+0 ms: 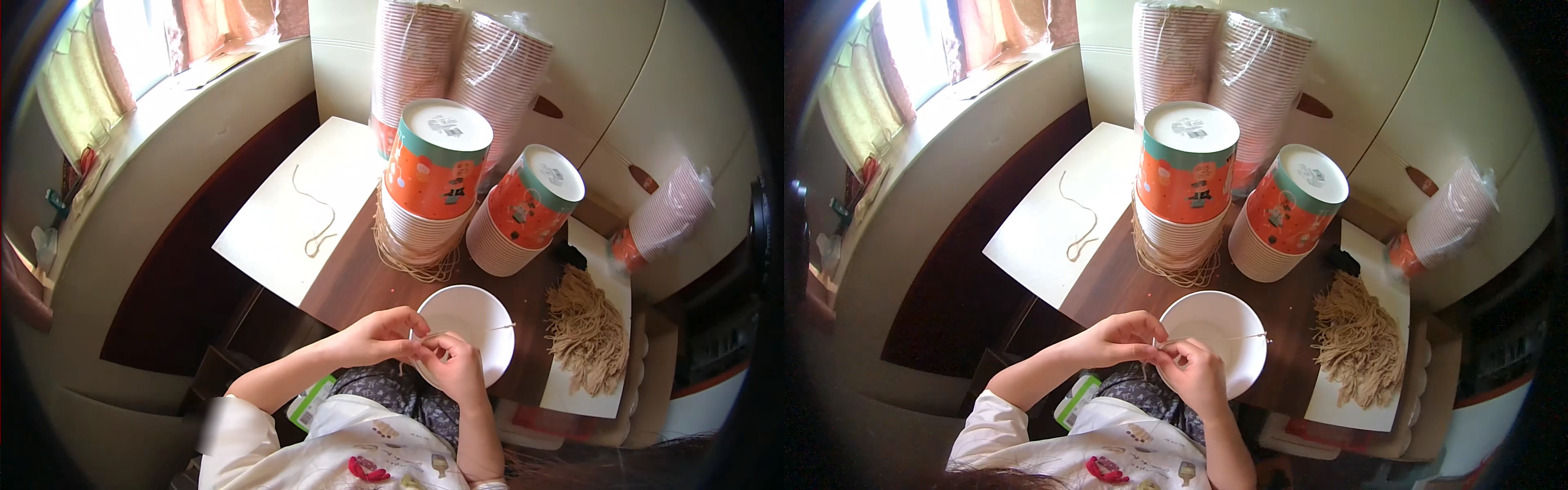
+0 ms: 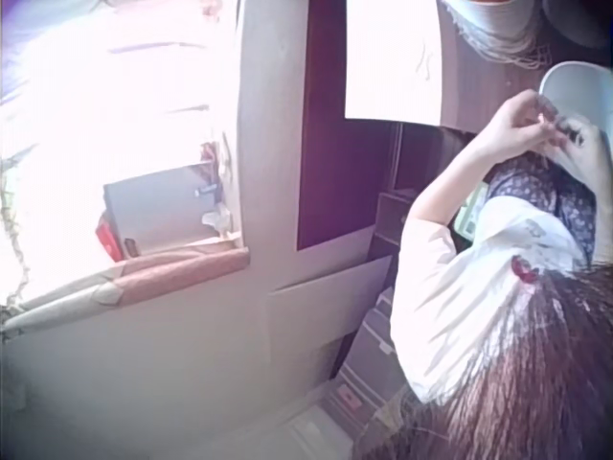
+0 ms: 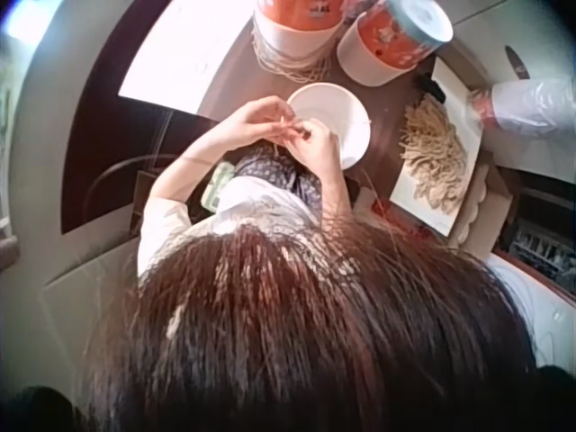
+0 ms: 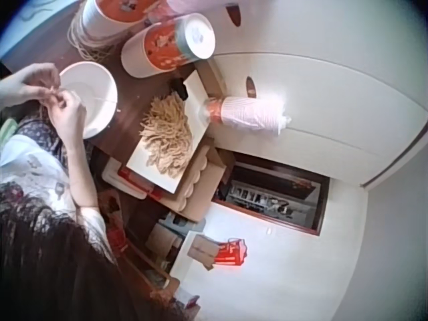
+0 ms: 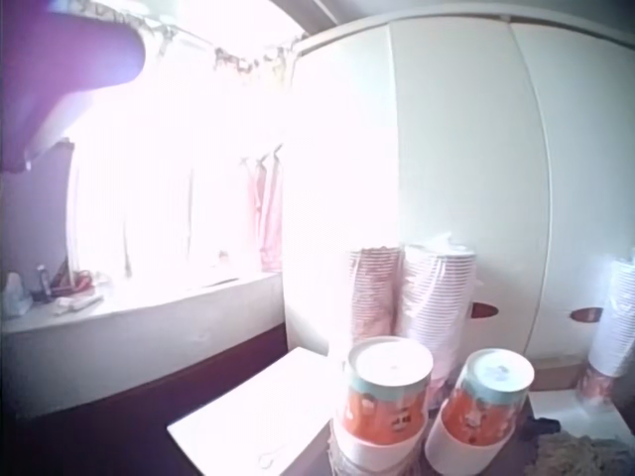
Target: Attaching elastic bands to cardboard buckets for packaging or preparation.
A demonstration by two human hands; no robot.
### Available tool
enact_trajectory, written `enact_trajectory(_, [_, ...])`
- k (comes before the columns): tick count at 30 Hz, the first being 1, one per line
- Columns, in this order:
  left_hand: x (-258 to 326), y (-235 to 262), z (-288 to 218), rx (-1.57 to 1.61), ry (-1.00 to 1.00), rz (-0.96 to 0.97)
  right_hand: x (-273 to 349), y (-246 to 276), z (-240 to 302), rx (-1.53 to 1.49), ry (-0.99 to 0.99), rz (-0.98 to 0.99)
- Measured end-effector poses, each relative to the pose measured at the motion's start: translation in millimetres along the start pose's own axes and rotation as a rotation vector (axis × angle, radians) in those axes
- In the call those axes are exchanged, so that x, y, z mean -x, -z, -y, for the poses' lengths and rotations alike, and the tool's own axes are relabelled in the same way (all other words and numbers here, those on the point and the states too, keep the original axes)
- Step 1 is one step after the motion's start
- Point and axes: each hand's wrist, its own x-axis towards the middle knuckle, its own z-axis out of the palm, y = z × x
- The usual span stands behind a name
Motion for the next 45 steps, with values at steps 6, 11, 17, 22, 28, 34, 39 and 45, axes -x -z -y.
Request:
enact_trajectory(6, [11.9,1.0,2.4,-0.361,-0.197,-0.291,-0.4,4.1,-2.0,-0.039,-0.01,0.003])
enact_trajectory(11, [27.5,-14.2,8.9,-0.846,-0.247,-0.442,-1.4,5.4,-2.9,-0.053,-0.011,0.002])
enact_trajectory(17, [22.2,-29.1,28.5,-1.055,-0.399,-0.554,-1.9,5.8,-2.7,-0.075,0.021,0.011])
enact_trajectory(22, [24.9,-24.1,28.5,-1.179,-0.444,-0.579,-1.2,5.3,0.7,-0.055,0.01,0.007])
enact_trajectory(28, [20.0,-19.1,9.0,-1.398,-0.636,-0.622,-0.8,2.3,-1.0,-0.054,0.044,-0.017])
enact_trajectory(34, [6.1,-16.2,15.9,-1.138,-0.653,-0.545,-0.5,0.2,-6.6,-0.062,0.093,-0.039])
enact_trajectory(39, [11.0,-18.4,22.9,-0.633,-0.345,-0.535,-0.3,1.7,-7.3,-0.047,0.098,-0.061])
enact_trajectory(45, [9.5,-18.3,36.9,-0.367,-0.344,-0.498,-2.0,2.2,-3.9,-0.039,0.086,-0.05])
